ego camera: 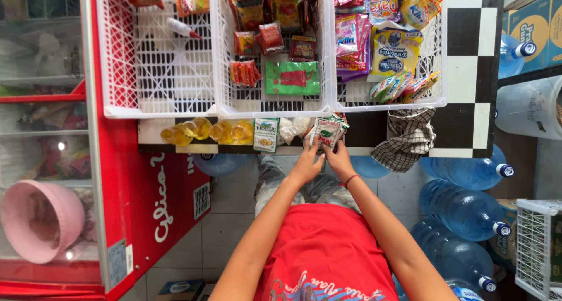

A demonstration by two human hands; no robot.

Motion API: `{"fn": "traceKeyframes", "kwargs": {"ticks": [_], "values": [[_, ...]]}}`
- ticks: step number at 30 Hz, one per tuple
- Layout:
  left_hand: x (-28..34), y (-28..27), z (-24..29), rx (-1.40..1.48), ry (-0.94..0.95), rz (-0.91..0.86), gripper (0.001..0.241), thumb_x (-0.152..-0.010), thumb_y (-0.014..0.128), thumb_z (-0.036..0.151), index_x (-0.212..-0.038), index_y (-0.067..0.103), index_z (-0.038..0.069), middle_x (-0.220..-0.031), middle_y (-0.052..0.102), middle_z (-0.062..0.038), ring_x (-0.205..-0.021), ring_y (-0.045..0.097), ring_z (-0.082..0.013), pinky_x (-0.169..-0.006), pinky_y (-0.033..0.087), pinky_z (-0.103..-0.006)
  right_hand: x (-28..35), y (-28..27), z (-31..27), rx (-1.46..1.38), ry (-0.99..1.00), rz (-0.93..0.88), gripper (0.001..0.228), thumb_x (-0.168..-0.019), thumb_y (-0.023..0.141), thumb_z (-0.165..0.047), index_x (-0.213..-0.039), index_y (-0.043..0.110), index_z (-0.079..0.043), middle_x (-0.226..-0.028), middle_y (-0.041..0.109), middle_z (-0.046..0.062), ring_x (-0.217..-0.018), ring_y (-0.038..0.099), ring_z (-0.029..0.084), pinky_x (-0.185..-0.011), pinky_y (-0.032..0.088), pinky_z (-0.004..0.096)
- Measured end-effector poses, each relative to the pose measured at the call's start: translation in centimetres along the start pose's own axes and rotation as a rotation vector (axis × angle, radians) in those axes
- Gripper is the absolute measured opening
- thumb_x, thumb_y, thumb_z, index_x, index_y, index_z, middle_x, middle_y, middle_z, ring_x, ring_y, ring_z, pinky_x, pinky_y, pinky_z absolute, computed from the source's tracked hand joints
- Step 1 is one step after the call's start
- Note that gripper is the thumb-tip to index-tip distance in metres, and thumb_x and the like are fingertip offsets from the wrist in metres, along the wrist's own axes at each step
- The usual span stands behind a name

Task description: The person organizes small snack packets and yellow plastic cups on a checkered counter next to a red freezer. They pick up items, wipe them with a cloth, and place them into white plastic baskets, repeating this process for multiple packets.

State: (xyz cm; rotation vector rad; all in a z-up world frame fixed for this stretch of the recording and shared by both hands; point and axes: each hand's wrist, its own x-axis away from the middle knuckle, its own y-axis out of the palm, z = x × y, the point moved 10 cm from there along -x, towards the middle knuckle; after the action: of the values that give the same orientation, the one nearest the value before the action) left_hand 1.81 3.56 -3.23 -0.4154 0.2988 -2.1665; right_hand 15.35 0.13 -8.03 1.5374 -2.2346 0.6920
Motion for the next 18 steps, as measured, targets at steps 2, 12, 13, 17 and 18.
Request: {"fn": "traceKeyframes", "kwargs": {"ticks": [2, 12, 13, 17, 18], "values": [[-0.1, -0.1, 0.1, -0.014, -0.033, -0.006, 0.081, -0.098, 0.062, 0.023, -0.164, 0.019, 0.007, -0.163, 0.014, -0.041, -0.148, 0.026, -0.0571, -0.118, 0.035, -0.0486, -0.2, -0.5, -0.3, 0.149, -0.017, 0.018, 0.040, -0.093, 0.076, -0.030, -0.114, 0.064, 0.003, -0.099, 0.074, 0.009, -0.084, 0.066, 0.012, -0.073, 0.053, 0.028], [2.7, -1.1, -1.3, -0.025, -0.134, -0.038, 0.089, -0.098, 0.062, 0.036, -0.162, 0.012, 0.000, -0.161, 0.021, -0.037, -0.146, 0.032, -0.0525, -0.116, 0.035, -0.0501, 2.7, -1.4, 0.3, 0.150, 0.155, -0.078, 0.063, -0.086, 0.077, -0.041, -0.126, 0.062, 0.005, -0.112, 0.074, 0.012, -0.093, 0.070, 0.018, -0.073, 0.056, 0.032], [2.7, -1.2, -1.4, -0.029, -0.096, -0.040, 0.091, -0.099, 0.063, 0.037, -0.162, 0.010, -0.002, -0.160, 0.022, -0.037, -0.148, 0.031, -0.0528, -0.117, 0.033, -0.0506, 2.9, -1.4, 0.7, 0.159, 0.211, -0.099, 0.064, -0.086, 0.077, -0.041, -0.127, 0.061, 0.005, -0.113, 0.073, 0.012, -0.095, 0.071, 0.019, -0.074, 0.056, 0.033], [2.5, -1.5, -3.1, -0.004, -0.159, -0.150, 0.084, -0.098, 0.061, 0.039, -0.159, 0.021, -0.002, -0.152, 0.040, -0.036, -0.140, 0.044, -0.0493, -0.114, 0.038, -0.0484, 3.5, -0.6, 1.9, 0.194, 0.332, -0.190, 0.064, -0.087, 0.074, -0.046, -0.127, 0.063, 0.003, -0.116, 0.073, 0.010, -0.098, 0.072, 0.019, -0.076, 0.057, 0.032], [2.5, -1.5, -3.4, 0.007, -0.184, -0.173, 0.082, -0.096, 0.060, 0.038, -0.159, 0.025, -0.001, -0.147, 0.047, -0.036, -0.136, 0.048, -0.0487, -0.112, 0.040, -0.0476, 3.6, -0.6, 2.0, 0.176, 0.346, -0.188, 0.064, -0.087, 0.074, -0.046, -0.128, 0.063, 0.002, -0.115, 0.073, 0.009, -0.098, 0.072, 0.019, -0.077, 0.057, 0.032]]}}
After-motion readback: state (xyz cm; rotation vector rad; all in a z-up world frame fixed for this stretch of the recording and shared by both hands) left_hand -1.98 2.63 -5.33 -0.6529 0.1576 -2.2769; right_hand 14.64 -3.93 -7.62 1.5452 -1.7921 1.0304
